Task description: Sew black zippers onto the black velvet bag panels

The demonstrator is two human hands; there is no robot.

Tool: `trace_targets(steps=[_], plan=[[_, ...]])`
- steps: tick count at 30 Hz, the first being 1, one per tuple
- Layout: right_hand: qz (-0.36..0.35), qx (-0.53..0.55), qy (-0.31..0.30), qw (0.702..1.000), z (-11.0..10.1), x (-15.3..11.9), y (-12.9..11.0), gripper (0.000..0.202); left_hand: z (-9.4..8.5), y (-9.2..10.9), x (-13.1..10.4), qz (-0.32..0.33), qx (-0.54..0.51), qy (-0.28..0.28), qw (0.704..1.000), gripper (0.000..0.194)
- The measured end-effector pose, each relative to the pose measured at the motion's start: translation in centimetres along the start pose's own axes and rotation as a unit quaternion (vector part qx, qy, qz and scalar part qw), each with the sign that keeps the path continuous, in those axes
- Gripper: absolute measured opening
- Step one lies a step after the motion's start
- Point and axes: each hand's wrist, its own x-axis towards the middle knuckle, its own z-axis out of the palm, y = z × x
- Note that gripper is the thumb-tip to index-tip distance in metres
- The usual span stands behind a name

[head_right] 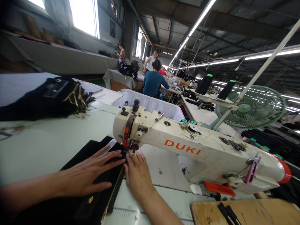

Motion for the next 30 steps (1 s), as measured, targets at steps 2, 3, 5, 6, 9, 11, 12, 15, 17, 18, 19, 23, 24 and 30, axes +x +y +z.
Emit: trace_targets(steps=[2, 3, 5, 6, 9, 11, 12, 15, 17, 18, 19, 23, 24, 30], plan=[[-0.002, 0.013, -0.007, 1.0, -0.5, 0.1, -0.1, 0.041, -0.1, 0.5, 0.1, -0.012, -0.003, -0.009, 1.0, 0.064], [-0.005, 0.021, -0.011, 1.0, -0.7, 0.2, 0.0, 0.04, -0.2, 0.7, 0.1, -0.017, -0.006, -0.013, 1.0, 0.061], [-0.012, 0.042, -0.015, 0.999, -0.9, 0.2, 0.1, 0.037, -0.3, 1.1, 0.1, -0.02, -0.017, -0.018, 0.999, 0.056], [-0.016, 0.053, -0.017, 0.998, -1.0, 0.2, 0.1, 0.037, -0.4, 1.2, 0.0, -0.019, -0.023, -0.023, 0.999, 0.056], [-0.022, 0.067, -0.017, 0.997, -1.1, 0.1, 0.2, 0.036, -0.9, 1.1, -0.3, 0.001, -0.036, -0.057, 0.998, 0.063], [-0.021, 0.065, -0.013, 0.998, -1.1, 0.1, 0.1, 0.035, -1.3, 0.7, -0.4, 0.011, -0.032, -0.081, 0.996, 0.071], [-0.02, 0.064, -0.011, 0.998, -1.1, 0.1, 0.1, 0.035, -1.4, 0.6, -0.3, 0.014, -0.028, -0.089, 0.996, 0.075], [-0.021, 0.059, -0.01, 0.998, -1.1, 0.2, 0.0, 0.035, -1.5, 0.5, -0.1, 0.008, -0.021, -0.101, 0.995, 0.077], [-0.024, 0.055, -0.013, 0.998, -1.1, 0.2, 0.0, 0.035, -1.4, 0.8, 0.0, 0.0, -0.017, -0.102, 0.995, 0.076], [-0.026, 0.054, -0.015, 0.998, -1.2, 0.1, 0.0, 0.036, -1.4, 0.9, 0.0, -0.005, -0.014, -0.103, 0.995, 0.075], [-0.028, 0.054, -0.017, 0.998, -1.2, 0.1, 0.0, 0.036, -1.3, 1.1, 0.0, -0.009, -0.011, -0.103, 0.995, 0.075], [-0.033, 0.053, -0.023, 0.998, -1.3, -0.3, -0.2, 0.035, -1.1, 1.6, -0.4, -0.013, -0.013, -0.088, 0.996, 0.075], [-0.034, 0.052, -0.023, 0.998, -1.4, -0.4, -0.2, 0.035, -1.1, 1.6, -0.5, -0.012, -0.017, -0.083, 0.996, 0.075], [-0.038, 0.048, -0.025, 0.998, -1.5, -0.5, -0.3, 0.035, -1.0, 1.3, -0.2, -0.016, -0.007, -0.087, 0.996, 0.078]])
